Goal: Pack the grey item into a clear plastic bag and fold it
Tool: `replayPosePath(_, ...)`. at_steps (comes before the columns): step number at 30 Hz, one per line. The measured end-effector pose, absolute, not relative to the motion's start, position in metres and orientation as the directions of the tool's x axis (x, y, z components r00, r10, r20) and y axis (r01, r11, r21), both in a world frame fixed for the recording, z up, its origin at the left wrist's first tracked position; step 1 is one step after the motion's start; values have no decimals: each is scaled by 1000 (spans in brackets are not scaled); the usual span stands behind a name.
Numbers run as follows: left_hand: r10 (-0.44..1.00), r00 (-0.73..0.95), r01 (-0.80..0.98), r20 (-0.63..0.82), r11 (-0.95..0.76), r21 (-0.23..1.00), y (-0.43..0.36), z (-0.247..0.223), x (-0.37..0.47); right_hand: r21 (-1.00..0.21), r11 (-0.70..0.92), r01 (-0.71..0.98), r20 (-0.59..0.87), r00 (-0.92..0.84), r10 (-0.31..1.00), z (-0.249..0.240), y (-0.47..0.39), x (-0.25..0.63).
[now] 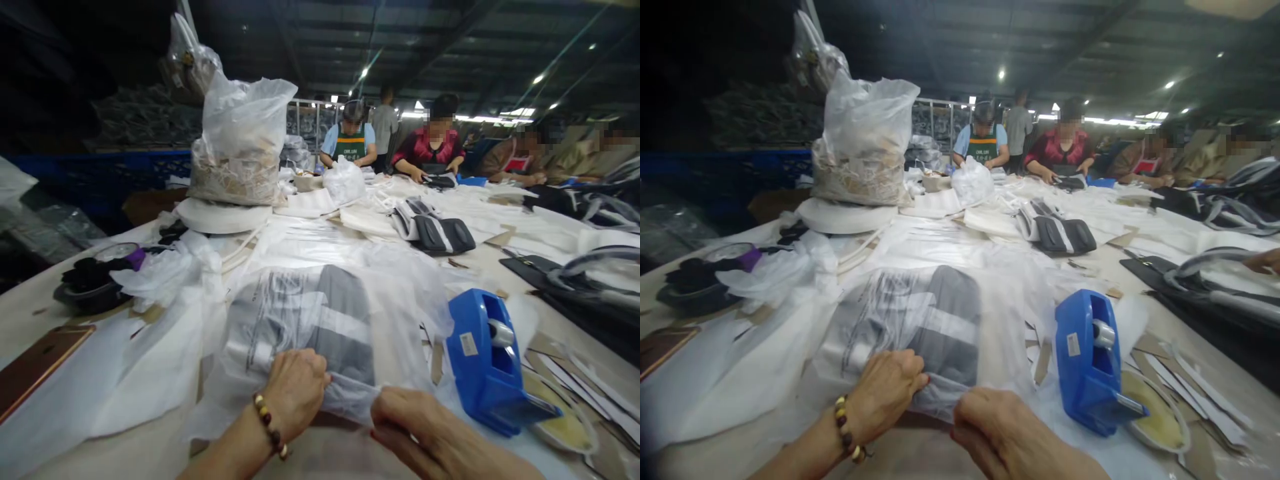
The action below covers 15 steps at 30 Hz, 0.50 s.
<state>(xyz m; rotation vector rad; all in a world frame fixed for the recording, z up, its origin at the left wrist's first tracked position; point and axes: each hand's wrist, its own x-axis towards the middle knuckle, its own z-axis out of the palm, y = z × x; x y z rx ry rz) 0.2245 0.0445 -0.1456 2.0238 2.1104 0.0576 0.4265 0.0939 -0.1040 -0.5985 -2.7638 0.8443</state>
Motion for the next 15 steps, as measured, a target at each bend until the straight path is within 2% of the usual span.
replayPosePath(2,992,-31,980,-121,54,194,45,-145,225,-556,751,357,-20,-908,418,-109,113,394)
replayPosePath(6,983,-45,972,-179,85,219,47,-139,228,-616,608,501,-174,-840,515,-133,149,370)
replayPosePath(9,980,-44,965,-194,92,245,46,-138,228,-625,534,570,-212,-782,586,-144,159,378)
replayPosePath(10,981,-45,962,-190,94,256,46,-139,227,-591,530,609,-166,-734,659,-146,157,383)
replayPosePath(12,984,-45,957,-172,91,275,45,-144,225,-475,581,662,83,-623,778,-150,146,390)
replayPosePath(13,989,-34,957,-145,74,281,45,-147,224,-409,637,653,243,-595,766,-153,138,391)
replayPosePath(15,997,-6,958,-74,27,286,45,-153,223,-247,804,541,508,-634,583,-164,117,388)
